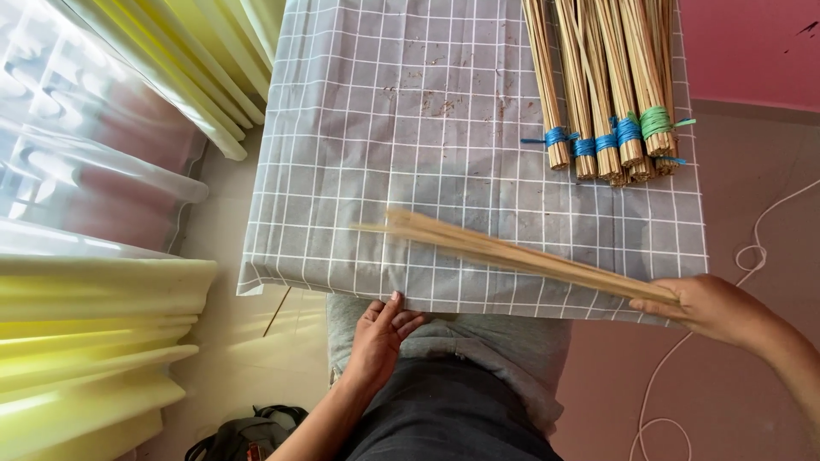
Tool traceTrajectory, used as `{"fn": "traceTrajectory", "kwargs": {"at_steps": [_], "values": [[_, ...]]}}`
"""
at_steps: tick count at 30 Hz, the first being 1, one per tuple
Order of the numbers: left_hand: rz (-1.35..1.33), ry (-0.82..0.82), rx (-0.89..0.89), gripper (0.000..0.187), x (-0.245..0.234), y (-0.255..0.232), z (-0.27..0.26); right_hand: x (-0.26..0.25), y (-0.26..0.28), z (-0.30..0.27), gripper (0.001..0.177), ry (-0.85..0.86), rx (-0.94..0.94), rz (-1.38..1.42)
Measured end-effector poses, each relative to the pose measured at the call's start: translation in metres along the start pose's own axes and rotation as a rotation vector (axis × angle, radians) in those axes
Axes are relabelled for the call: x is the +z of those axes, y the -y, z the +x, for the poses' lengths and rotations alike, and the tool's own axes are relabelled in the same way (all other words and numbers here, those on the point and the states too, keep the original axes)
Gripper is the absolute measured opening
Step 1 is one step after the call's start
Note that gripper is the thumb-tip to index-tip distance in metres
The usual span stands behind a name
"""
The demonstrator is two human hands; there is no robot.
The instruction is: Tying bundles of thin wooden sticks together using blue plastic string on a checkered table.
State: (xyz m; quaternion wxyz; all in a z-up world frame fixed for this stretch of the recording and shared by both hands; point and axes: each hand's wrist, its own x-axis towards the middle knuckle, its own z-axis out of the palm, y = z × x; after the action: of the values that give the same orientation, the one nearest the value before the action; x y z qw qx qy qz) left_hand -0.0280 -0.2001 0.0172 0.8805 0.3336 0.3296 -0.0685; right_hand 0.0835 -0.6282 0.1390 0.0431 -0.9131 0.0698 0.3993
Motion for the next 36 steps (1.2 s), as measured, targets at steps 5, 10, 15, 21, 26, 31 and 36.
{"fn": "traceTrajectory", "kwargs": {"at_steps": [5, 10, 15, 21, 26, 31, 36], "values": [[-0.018, -0.015, -0.017, 0.031, -0.003, 0.001, 0.002, -0.02, -0.023, 0.027, 0.055, -0.135, 0.05, -0.03], [-0.008, -0.001, -0.026, 0.028, -0.006, 0.002, 0.004, -0.013, -0.028, 0.027, 0.054, -0.157, 0.023, 0.085], [-0.022, -0.006, -0.03, 0.027, -0.011, 0.006, 0.009, -0.005, -0.004, 0.014, 0.038, -0.019, -0.009, 0.039], [-0.042, -0.005, -0.032, 0.028, -0.013, 0.009, 0.011, -0.017, -0.031, 0.035, 0.052, -0.21, 0.021, 0.073], [0.016, -0.012, -0.062, 0.029, -0.004, 0.001, 0.005, 0.018, -0.083, 0.035, 0.038, -0.11, -0.049, 0.223], [0.075, 0.178, -0.088, 0.033, -0.005, 0.013, 0.013, 0.076, -0.146, 0.024, 0.042, 0.034, 0.011, 0.32], [0.177, 0.233, -0.113, 0.02, -0.002, 0.021, 0.019, 0.102, -0.196, 0.048, 0.038, -0.023, 0.001, 0.269]]}}
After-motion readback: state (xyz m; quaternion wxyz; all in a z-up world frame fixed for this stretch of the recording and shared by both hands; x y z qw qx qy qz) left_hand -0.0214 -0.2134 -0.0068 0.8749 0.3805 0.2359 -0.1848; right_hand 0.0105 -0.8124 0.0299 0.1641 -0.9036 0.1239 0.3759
